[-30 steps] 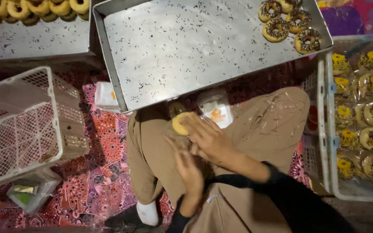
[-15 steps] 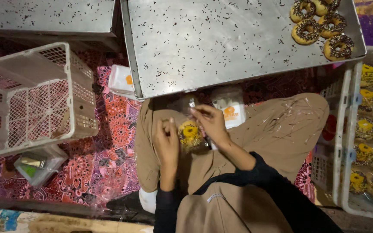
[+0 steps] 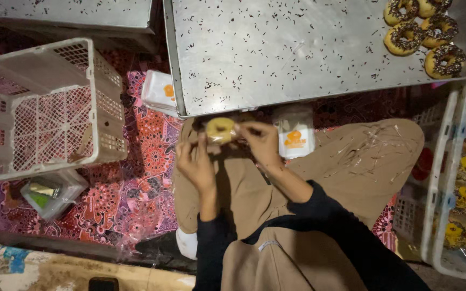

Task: The person sits on the floor and repeatedly picks donuts from a metal tray, places them into small clear plastic bags, and sets the sealed bags into a white plastic crate. The process continues until the tray is nearly empty.

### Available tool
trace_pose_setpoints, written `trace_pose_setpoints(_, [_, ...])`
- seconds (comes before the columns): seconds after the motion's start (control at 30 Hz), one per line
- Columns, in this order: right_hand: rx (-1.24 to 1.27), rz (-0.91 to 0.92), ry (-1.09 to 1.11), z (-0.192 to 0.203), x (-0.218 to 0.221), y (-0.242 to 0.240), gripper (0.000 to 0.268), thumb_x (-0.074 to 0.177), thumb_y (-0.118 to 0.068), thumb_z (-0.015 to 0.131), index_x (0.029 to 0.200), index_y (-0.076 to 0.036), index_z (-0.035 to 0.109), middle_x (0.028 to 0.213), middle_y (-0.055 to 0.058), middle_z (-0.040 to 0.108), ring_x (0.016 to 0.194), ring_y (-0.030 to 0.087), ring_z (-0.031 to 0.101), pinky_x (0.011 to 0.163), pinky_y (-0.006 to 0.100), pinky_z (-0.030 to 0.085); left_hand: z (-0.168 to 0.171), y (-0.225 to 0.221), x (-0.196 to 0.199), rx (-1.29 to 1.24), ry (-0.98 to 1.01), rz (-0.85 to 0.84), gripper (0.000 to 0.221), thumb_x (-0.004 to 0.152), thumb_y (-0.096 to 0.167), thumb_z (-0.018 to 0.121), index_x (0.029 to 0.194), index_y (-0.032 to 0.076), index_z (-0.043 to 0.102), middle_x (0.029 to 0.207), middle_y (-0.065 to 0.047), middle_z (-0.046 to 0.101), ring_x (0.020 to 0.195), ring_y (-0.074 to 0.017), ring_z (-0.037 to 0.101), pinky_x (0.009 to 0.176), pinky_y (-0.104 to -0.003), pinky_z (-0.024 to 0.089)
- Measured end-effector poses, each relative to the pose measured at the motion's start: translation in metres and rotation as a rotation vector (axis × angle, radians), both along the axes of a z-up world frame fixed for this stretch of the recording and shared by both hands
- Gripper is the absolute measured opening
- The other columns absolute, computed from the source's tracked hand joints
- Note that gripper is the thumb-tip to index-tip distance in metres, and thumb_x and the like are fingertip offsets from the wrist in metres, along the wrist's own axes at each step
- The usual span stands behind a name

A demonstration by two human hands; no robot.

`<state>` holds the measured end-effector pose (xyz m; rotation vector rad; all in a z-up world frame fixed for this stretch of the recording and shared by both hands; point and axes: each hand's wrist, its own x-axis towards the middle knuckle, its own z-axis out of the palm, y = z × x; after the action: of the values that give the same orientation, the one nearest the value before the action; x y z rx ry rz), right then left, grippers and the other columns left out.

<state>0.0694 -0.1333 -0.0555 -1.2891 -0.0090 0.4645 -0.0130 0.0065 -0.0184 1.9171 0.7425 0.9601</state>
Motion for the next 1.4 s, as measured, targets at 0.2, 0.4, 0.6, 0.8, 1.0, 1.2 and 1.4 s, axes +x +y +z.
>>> trace_pose_setpoints(0.2, [-0.267,0.177,0.029,-0.069,-0.051,-0.042,0.021,0.094,-0.017,0.078,0.107,-0.001,0.073,0.092,0.007,0.072,0.078,0.014,0.060,0.068,0.029,0.048,-0.053,-0.020,-0.062,-0.312,0.431,0.042,0.024,0.092,0.016,0.074,0.079,0.000,0.061,0.067,-0.005,0.062,0.060,-0.0134,0.060,0.057,-0.028,0.047])
trace_pose_setpoints(0.4, [-0.527,0.431,-1.139,-0.029,-0.005,-0.104,0.054,0.079,-0.028,0.081,0.127,-0.008,0.066,0.128,0.015,0.070,0.126,0.028,0.061,0.107,0.037,0.049,-0.090,-0.038,-0.029,-0.761,0.149,-0.300,0.019,0.096,0.011,0.074,0.091,0.000,0.060,0.079,-0.004,0.064,0.062,-0.0124,0.061,0.051,-0.031,0.048])
trace_pose_setpoints(0.6, [-0.462,0.243,0.103,0.002,0.017,-0.146,0.055,0.095,-0.009,0.072,0.148,-0.008,0.056,0.119,0.011,0.074,0.093,0.021,0.063,0.072,0.040,0.049,-0.170,-0.033,0.060,0.695,0.584,-0.448,0.035,0.082,0.028,0.074,0.108,0.006,0.067,0.094,-0.021,0.071,0.087,-0.0397,0.069,0.079,-0.050,0.055])
trace_pose_setpoints(0.8, [-0.281,0.246,-0.078,0.028,0.009,-0.183,0.059,0.095,-0.012,0.069,0.151,-0.008,0.051,0.124,0.005,0.063,0.104,0.013,0.063,0.087,0.031,0.055,-0.199,-0.014,0.083,0.481,0.741,-0.708,0.036,0.087,0.035,0.070,0.107,0.005,0.068,0.098,-0.022,0.071,0.085,-0.0416,0.068,0.075,-0.055,0.050])
trace_pose_setpoints(1.0, [-0.651,0.231,-0.448,0.057,-0.006,-0.185,0.055,0.100,-0.023,0.067,0.152,-0.010,0.051,0.136,0.013,0.064,0.120,0.020,0.061,0.100,0.035,0.051,-0.149,-0.073,0.046,-0.050,0.367,-0.994,0.040,0.104,0.032,0.055,0.120,-0.004,0.065,0.114,-0.023,0.067,0.106,-0.0353,0.063,0.092,-0.048,0.048])
trace_pose_setpoints(1.2, [-0.540,-0.396,0.063,0.083,-0.033,-0.256,0.051,0.102,-0.031,0.056,0.149,-0.012,0.051,0.141,0.009,0.064,0.119,0.018,0.063,0.098,0.032,0.050,-0.152,-0.127,0.075,-0.198,0.549,-0.965,0.043,0.104,0.033,0.055,0.124,-0.003,0.065,0.113,-0.024,0.067,0.107,-0.0374,0.065,0.094,-0.047,0.051])
trace_pose_setpoints(1.4, [-0.808,-0.672,0.041,0.079,-0.078,-0.360,0.050,0.112,-0.029,0.036,0.147,0.000,0.057,0.111,0.017,0.066,0.091,0.022,0.066,0.078,0.037,0.055,-0.170,-0.182,0.127,0.002,0.449,-1.102,0.045,0.101,0.030,0.059,0.127,-0.005,0.064,0.122,-0.030,0.064,0.114,-0.0433,0.059,0.100,-0.050,0.048])
